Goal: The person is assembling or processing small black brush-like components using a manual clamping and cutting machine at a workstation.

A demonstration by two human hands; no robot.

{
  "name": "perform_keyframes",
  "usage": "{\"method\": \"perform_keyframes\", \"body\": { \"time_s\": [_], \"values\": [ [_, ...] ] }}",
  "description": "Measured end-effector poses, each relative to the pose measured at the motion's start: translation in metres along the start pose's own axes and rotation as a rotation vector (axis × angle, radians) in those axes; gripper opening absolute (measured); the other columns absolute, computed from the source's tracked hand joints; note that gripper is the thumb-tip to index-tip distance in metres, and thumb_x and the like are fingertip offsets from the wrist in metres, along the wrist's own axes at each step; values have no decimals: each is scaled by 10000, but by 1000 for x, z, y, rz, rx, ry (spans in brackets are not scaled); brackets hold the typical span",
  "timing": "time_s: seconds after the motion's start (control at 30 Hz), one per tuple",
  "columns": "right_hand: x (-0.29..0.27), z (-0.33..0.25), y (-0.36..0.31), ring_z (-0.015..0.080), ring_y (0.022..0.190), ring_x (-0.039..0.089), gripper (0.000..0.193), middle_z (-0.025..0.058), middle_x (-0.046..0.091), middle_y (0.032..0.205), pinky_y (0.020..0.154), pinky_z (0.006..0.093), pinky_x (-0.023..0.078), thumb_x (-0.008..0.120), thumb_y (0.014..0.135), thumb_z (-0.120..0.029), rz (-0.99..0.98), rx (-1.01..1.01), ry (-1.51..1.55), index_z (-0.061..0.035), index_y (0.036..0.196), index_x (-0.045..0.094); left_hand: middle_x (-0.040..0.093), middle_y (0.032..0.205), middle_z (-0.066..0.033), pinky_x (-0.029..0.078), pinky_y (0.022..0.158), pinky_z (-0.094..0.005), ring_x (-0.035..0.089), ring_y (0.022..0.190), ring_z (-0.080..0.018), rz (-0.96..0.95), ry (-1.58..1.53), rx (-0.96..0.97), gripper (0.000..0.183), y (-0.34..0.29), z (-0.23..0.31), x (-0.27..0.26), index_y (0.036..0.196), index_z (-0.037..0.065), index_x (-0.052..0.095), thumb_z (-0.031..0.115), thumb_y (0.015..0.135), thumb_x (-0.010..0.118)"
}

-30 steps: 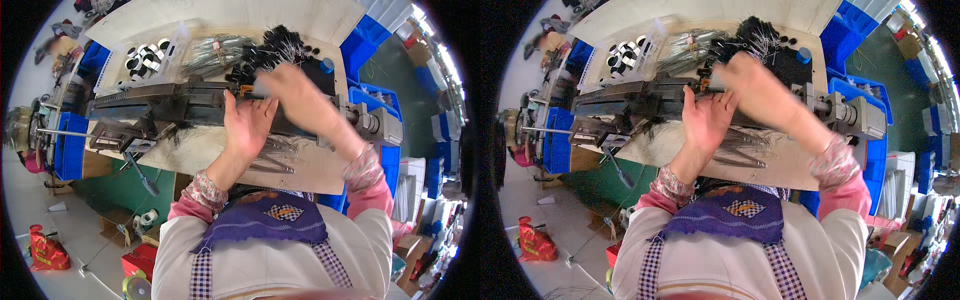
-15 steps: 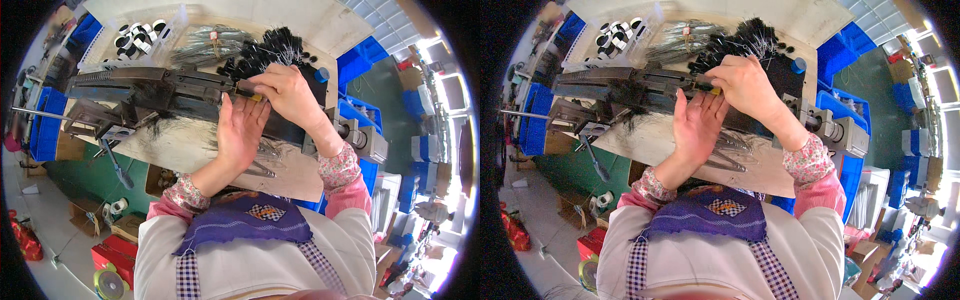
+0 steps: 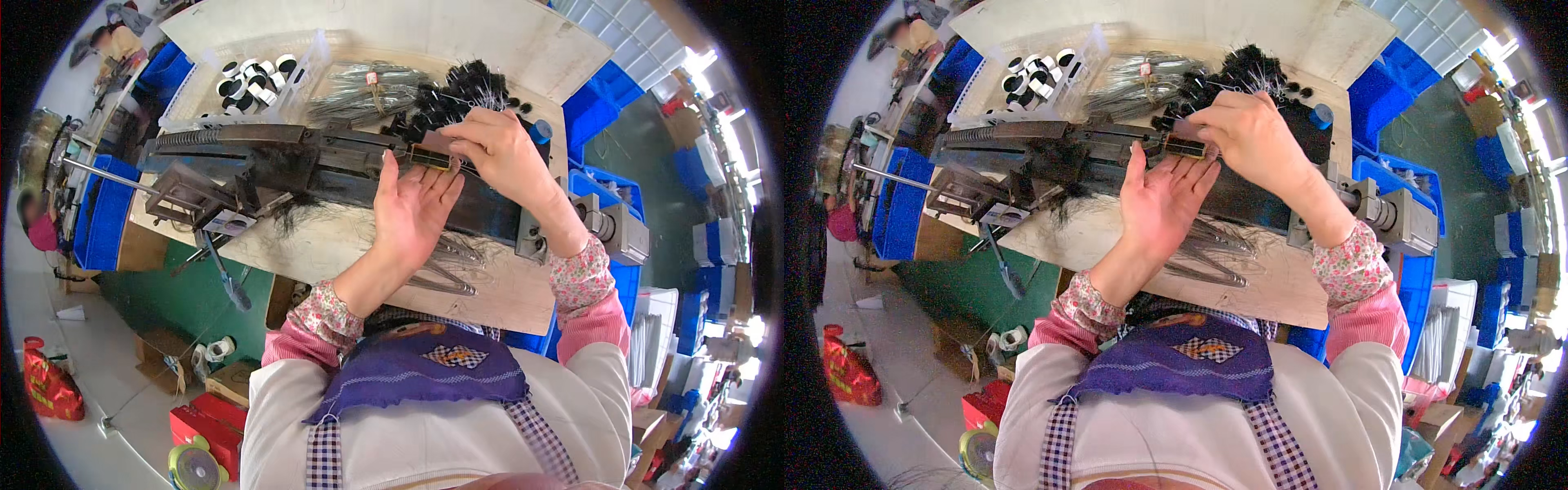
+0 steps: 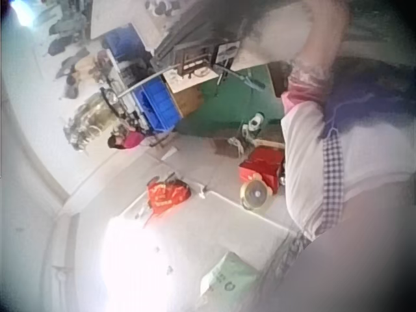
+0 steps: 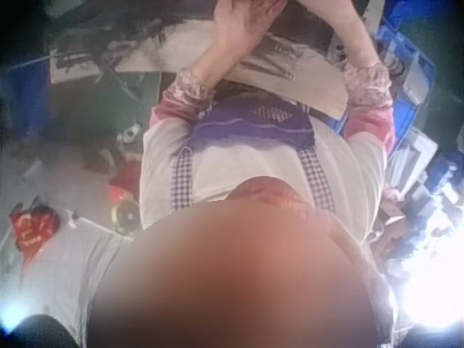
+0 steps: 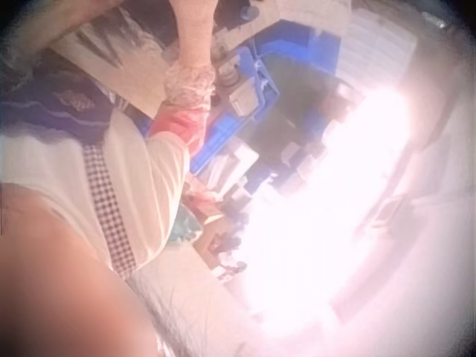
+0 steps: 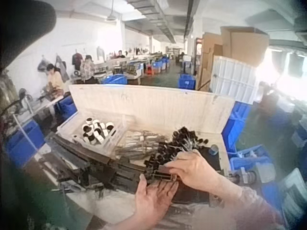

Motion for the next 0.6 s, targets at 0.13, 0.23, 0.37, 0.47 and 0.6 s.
{"method": "perform_keyframes", "body": {
  "time_s": [0.13, 0.23, 0.37, 0.47, 0.6],
  "values": [
    [21, -35, -6, 269, 721, 602, 156, 85, 590, 756, 684, 378, 458, 611, 788, -114, 34, -172, -107, -73, 922, 679, 526, 1190, -133, 320, 1077, -375, 478, 1178, -252, -85, -44, -32, 643, 4, 1, -8, 1193, -28, 455, 559, 953, 352],
    [1, -4, 11, 297, 744, 609, 162, 112, 608, 792, 680, 382, 485, 613, 782, -98, 104, -7, 132, -49, 925, 671, 505, 1240, -100, 293, 1088, -360, 455, 1198, -216, -144, -14, -19, 623, 1, 3, 5, 1241, 7, 443, 555, 959, 351],
    [10, 11, 12, 305, 771, 615, 142, 116, 617, 806, 687, 377, 499, 637, 776, -97, -3, 3, 138, -44, 900, 680, 503, 1209, -166, 259, 1125, -404, 434, 1224, -292, -35, 2, 17, 618, -1, 7, -7, 1133, -42, 466, 540, 955, 355],
    [21, 11, 8, 298, 775, 617, 132, 104, 606, 778, 689, 379, 497, 642, 777, -110, -103, 7, 97, -67, 893, 688, 495, 1230, -169, 250, 1130, -413, 430, 1228, -289, -23, -11, 27, 617, 0, 7, -2, 1144, -46, 463, 531, 960, 346],
    [12, 11, 10, 308, 780, 615, 142, 107, 620, 800, 703, 387, 496, 625, 783, -83, -72, 17, 96, -48, 917, 659, 502, 1229, -156, 260, 1118, -420, 453, 1190, -269, -34, 12, -12, 594, -2, 5, -5, 1119, -33, 492, 519, 968, 331]
  ]
}}
Point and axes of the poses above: each hand's wrist, its own y-axis towards the middle knuckle, its own x-axis out of the palm, z = x × y, the point moved 8 cm from there along y, towards the middle knuckle
